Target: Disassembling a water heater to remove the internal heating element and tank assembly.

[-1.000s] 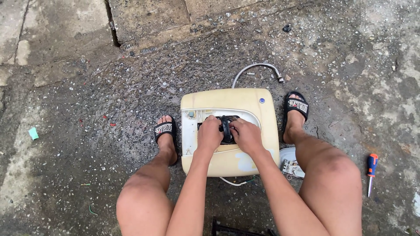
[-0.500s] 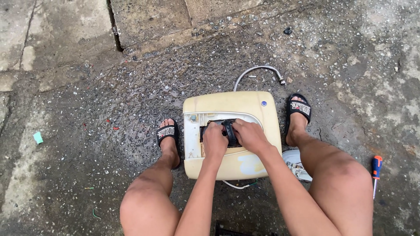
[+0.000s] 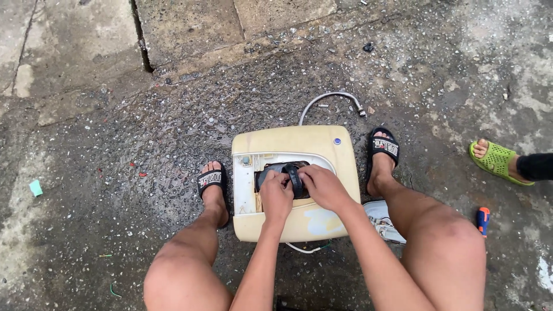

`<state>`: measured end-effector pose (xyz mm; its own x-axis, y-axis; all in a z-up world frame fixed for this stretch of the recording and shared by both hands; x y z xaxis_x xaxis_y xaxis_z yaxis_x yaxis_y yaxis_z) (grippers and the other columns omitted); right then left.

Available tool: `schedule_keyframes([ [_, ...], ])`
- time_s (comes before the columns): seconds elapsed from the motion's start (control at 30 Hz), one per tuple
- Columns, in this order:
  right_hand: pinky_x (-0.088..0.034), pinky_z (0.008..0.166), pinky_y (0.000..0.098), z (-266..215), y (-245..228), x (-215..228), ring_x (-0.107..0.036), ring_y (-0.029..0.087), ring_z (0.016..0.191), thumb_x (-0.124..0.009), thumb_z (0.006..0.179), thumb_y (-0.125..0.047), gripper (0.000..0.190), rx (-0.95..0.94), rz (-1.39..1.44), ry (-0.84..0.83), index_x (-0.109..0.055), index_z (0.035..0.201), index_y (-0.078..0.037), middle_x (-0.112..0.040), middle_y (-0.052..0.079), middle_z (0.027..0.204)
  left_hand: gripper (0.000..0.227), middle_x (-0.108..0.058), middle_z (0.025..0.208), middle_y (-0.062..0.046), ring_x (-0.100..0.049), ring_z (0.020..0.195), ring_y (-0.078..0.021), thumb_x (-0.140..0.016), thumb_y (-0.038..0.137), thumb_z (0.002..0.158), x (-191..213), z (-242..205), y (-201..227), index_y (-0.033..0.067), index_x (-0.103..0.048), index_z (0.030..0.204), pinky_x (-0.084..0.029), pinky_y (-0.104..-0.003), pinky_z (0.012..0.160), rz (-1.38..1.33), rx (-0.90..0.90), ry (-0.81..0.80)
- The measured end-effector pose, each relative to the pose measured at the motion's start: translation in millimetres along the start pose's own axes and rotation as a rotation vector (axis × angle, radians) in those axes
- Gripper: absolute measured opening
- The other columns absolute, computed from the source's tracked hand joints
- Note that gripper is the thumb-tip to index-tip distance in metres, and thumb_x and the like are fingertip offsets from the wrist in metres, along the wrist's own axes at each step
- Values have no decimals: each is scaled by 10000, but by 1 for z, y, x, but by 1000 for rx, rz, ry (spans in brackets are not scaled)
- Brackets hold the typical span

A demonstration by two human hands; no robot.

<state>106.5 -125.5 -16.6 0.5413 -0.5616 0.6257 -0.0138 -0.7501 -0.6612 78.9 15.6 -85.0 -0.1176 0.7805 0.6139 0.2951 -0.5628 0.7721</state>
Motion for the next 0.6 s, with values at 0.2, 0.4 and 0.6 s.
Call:
schedule_keyframes([
  [0.2,-552,958,495,-47,-40,14,-740,269,1016,-649,905,-494,760,-109,39,31,-415,1569,-207,-695,130,1264,122,-581,901,-72,-673,894,-358,-700,137,889,4,-2,21,107,-793,963,-573,-460,832,103,-32,-91],
  [0.4,-599,841,400,-36,-18,13,-748,242,784,-531,1027,-160,476,-110,187,172,-547,1494,-74,-740,134,831,99,-590,901,-22,-667,898,-282,-744,162,890,-3,15,20,186,-816,953,-555,-399,799,293,-85,-117],
  [0.6,-629,716,329,-24,11,-15,-761,172,632,-540,998,-208,471,-271,388,85,-582,1444,-62,-766,98,701,75,-597,889,-26,-657,892,-284,-761,162,885,1,15,35,180,-820,927,-546,-407,787,407,-158,-120],
])
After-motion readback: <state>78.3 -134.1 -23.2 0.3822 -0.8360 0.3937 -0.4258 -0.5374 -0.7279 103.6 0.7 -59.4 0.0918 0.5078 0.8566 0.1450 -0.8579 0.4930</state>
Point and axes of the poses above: each hand's wrist, its own z-axis towards the middle knuckle, its own x-axis out of the back of the hand, y = z × x, the point moved 9 cm from there along z, towards the middle knuckle
